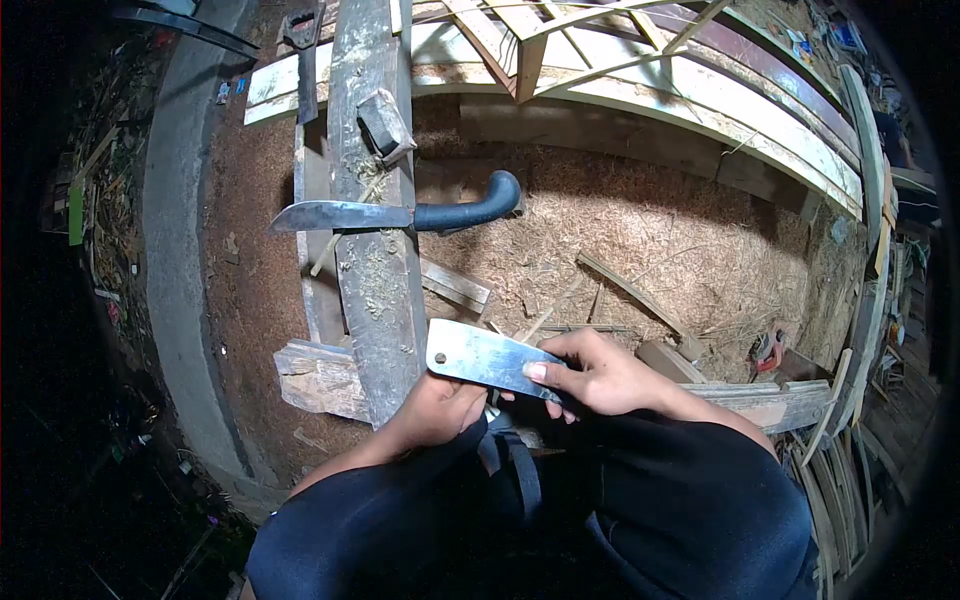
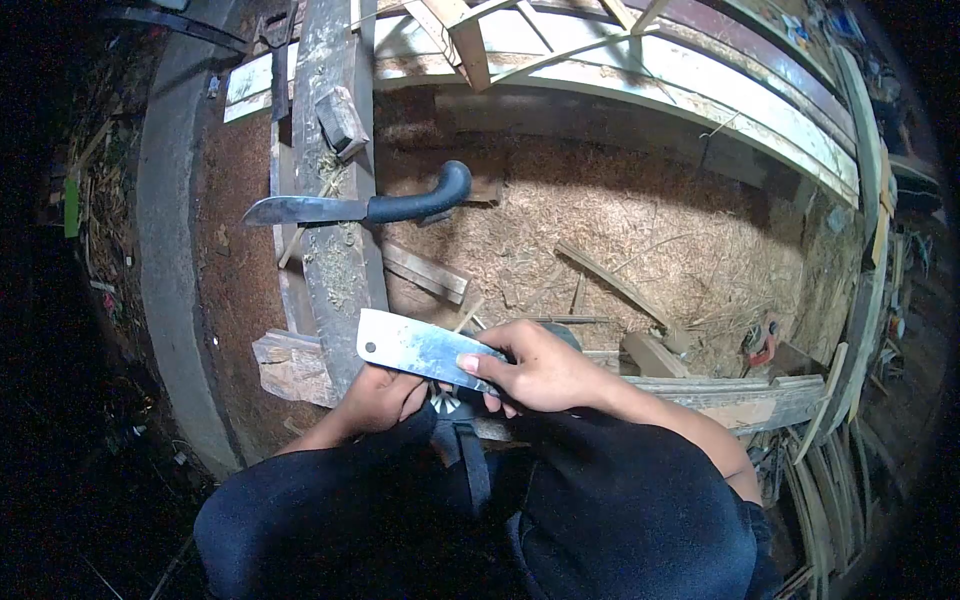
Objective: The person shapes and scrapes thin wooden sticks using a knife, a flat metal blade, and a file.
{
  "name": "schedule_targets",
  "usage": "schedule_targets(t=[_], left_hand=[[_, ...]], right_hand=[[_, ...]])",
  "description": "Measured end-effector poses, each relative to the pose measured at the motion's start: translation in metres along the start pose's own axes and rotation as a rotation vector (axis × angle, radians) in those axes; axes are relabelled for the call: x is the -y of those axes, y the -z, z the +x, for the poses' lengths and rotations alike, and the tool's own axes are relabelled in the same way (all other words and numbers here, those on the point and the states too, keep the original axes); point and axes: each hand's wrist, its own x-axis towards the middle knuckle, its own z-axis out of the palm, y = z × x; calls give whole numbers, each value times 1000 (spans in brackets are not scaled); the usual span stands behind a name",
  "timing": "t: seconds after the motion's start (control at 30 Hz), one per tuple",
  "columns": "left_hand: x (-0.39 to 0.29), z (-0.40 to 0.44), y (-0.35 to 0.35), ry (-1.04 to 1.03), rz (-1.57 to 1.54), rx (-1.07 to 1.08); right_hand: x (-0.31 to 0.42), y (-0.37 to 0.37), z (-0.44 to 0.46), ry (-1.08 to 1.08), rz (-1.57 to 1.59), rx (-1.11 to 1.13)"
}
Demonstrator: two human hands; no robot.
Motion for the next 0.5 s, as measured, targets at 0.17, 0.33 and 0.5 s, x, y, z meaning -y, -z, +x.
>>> schedule_targets(t=[0.17,0.33,0.5], left_hand=[[6,3,3,-344,416,-42],[-10,-1,6,113,-60,53],[-20,-2,5,186,36,79]], right_hand=[[-4,1,2,32,-29,-22],[-9,2,0,66,-45,-143],[-23,4,-3,144,99,-286]])
